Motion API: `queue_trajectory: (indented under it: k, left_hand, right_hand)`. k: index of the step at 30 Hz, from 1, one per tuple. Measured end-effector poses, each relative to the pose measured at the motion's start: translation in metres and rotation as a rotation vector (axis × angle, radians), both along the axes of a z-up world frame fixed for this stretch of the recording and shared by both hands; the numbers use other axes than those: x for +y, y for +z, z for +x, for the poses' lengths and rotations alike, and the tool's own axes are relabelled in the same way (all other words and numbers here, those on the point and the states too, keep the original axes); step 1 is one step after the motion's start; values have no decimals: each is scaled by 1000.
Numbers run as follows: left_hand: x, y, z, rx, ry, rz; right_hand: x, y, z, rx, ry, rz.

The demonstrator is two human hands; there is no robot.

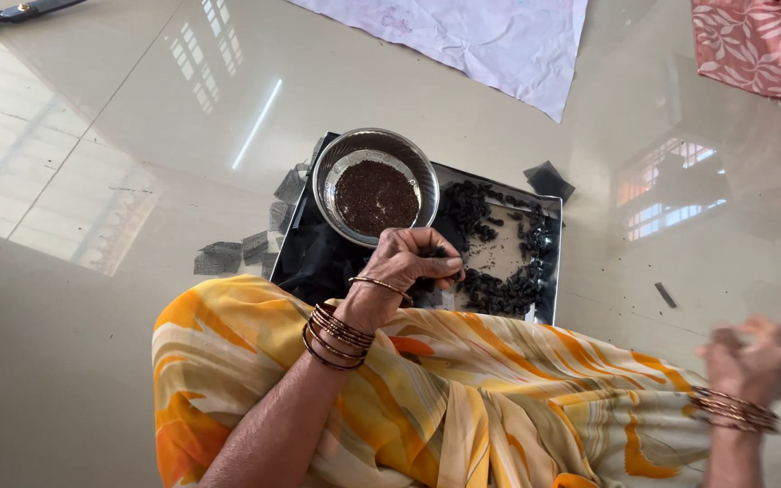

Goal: Manually rolling tobacco or herbal mixture into small leaf wrappers.

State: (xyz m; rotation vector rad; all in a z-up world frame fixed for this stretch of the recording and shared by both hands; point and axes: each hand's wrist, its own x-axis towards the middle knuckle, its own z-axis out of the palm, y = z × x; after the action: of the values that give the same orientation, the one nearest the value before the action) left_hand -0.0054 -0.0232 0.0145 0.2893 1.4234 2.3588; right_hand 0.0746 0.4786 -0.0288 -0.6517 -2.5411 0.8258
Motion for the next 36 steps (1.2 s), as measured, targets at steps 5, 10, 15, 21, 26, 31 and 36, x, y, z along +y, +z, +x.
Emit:
queue_trajectory:
  k: [5,10,15,21,26,31,36]
  left_hand:
    - [14,-2,0,-22,-105,-24]
    - [6,6,5,-84,-104,-8]
    - [2,-3,-3,-130,9,106]
    - [17,-4,1,-79,-96,57]
    - [17,-3,7,-142,-90,-73]
    - [17,-1,7,-114,-80,-65]
    - [19,-9,9,-77,-76,4]
  right_hand:
    - [-172,101,-2,269,545,-452]
    - [-277,70,-25,-90,868,-401]
    - [-225,10,-22,-371,628,-989]
    - [-216,13,-34,150,797,-1981]
    - [-264,53,-28,205,547,-1339]
    - [-280,61,-14,52,520,-960]
    - [-275,11,-4,-38,782,-328]
